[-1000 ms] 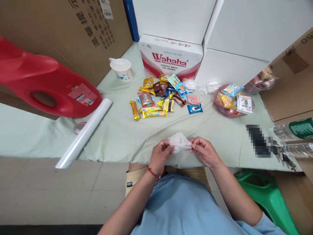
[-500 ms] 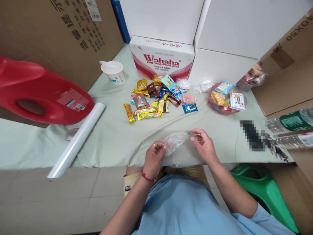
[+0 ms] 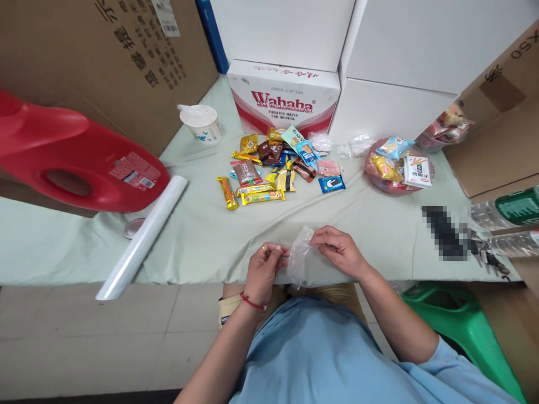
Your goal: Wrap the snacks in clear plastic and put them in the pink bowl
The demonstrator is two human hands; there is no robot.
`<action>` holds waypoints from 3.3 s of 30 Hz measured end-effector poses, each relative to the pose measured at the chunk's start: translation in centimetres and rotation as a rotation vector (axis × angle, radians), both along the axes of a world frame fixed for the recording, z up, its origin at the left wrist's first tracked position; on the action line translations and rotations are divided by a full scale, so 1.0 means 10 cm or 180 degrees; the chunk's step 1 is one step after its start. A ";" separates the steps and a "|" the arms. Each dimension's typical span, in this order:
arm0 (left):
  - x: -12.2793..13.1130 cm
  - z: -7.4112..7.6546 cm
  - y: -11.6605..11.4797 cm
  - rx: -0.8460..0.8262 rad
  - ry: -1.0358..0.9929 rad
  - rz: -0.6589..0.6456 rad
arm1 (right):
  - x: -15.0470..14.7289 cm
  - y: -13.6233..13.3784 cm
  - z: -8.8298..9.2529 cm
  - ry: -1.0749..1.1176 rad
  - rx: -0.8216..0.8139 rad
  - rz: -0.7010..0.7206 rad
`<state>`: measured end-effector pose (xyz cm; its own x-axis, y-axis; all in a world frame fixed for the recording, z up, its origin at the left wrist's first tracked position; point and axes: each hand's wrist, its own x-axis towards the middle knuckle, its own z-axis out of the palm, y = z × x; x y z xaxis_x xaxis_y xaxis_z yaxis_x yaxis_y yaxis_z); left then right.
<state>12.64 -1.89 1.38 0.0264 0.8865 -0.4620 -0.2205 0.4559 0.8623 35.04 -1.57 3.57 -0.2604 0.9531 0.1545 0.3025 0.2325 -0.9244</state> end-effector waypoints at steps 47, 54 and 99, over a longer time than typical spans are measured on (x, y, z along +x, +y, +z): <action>0.12 0.04 -0.08 0.1871 0.1592 -0.0165 | -0.15 -0.01 0.23 0.1788 -0.2103 -0.1052; 0.22 0.07 -0.15 0.2079 0.1199 -0.0755 | -0.23 0.10 0.16 0.1234 -0.1225 -0.0892; 0.02 0.00 0.29 0.1067 -0.0190 0.1057 | 0.03 -0.04 0.00 0.0858 -0.0360 -0.2201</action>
<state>12.80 0.96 1.33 -0.2660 0.9514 -0.1553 -0.3609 0.0511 0.9312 35.29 -1.97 3.53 0.4366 0.8994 0.0196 0.1047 -0.0292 -0.9941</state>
